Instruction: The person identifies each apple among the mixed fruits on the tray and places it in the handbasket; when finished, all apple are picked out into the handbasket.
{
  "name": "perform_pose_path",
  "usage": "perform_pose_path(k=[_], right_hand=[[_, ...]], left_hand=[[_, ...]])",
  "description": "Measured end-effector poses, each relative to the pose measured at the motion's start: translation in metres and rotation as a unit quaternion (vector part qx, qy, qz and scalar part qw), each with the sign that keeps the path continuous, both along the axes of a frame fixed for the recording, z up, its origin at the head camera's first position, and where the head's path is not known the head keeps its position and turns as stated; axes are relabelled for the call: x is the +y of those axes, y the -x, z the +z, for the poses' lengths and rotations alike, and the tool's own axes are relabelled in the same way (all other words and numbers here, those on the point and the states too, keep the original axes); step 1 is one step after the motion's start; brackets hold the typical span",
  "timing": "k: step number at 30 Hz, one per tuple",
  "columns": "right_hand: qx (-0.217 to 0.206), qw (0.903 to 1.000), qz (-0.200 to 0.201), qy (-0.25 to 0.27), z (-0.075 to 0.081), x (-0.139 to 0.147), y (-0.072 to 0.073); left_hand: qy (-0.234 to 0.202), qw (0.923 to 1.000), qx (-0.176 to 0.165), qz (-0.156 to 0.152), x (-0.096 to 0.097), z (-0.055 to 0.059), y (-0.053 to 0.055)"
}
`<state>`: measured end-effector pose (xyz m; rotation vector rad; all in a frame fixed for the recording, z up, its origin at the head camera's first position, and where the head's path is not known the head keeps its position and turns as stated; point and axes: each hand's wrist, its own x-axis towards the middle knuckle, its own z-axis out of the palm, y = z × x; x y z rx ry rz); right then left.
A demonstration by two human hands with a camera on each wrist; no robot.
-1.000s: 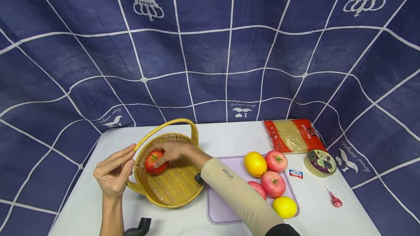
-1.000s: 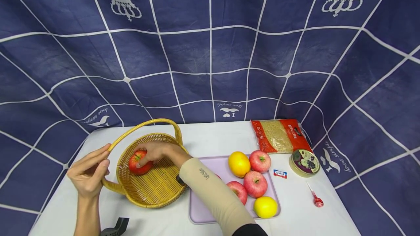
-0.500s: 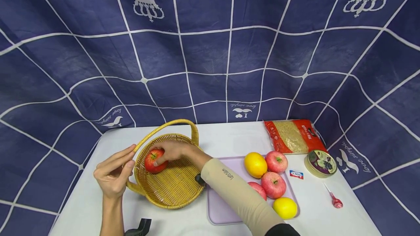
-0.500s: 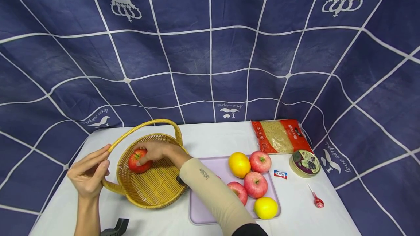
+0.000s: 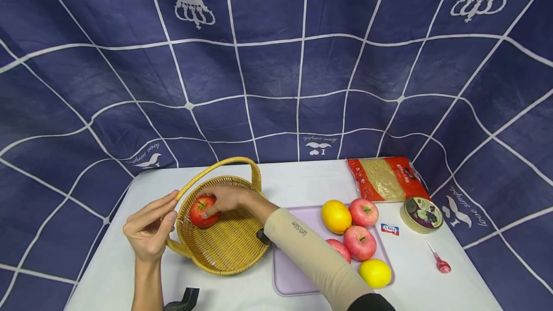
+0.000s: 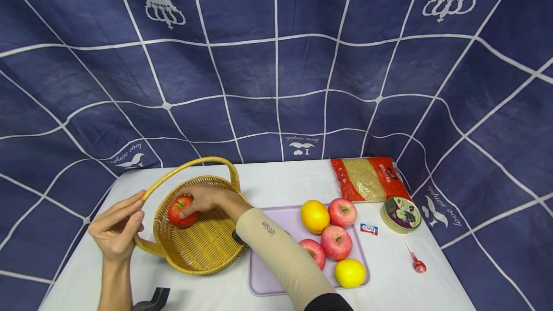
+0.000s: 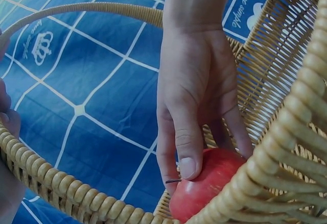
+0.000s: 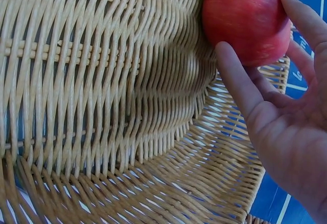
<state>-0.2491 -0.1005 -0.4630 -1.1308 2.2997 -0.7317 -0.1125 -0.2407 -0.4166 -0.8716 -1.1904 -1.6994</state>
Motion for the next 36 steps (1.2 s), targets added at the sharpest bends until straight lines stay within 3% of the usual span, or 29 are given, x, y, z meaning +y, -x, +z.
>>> perform_pose_path(k=[19,27,36], right_hand=[[0.003,0.9997,0.008,0.022,0.0,0.01,0.008],[-0.047,0.9984,0.021,0.023,0.013,0.02,0.01],[-0.032,0.9986,0.041,0.01,0.019,0.029,0.014]], left_hand=[[0.004,1.0,0.003,0.0,0.001,0.0,0.001],[0.005,1.0,0.003,0.004,0.001,0.0,0.0],[0.001,1.0,0.004,0.003,0.0,0.001,0.0]])
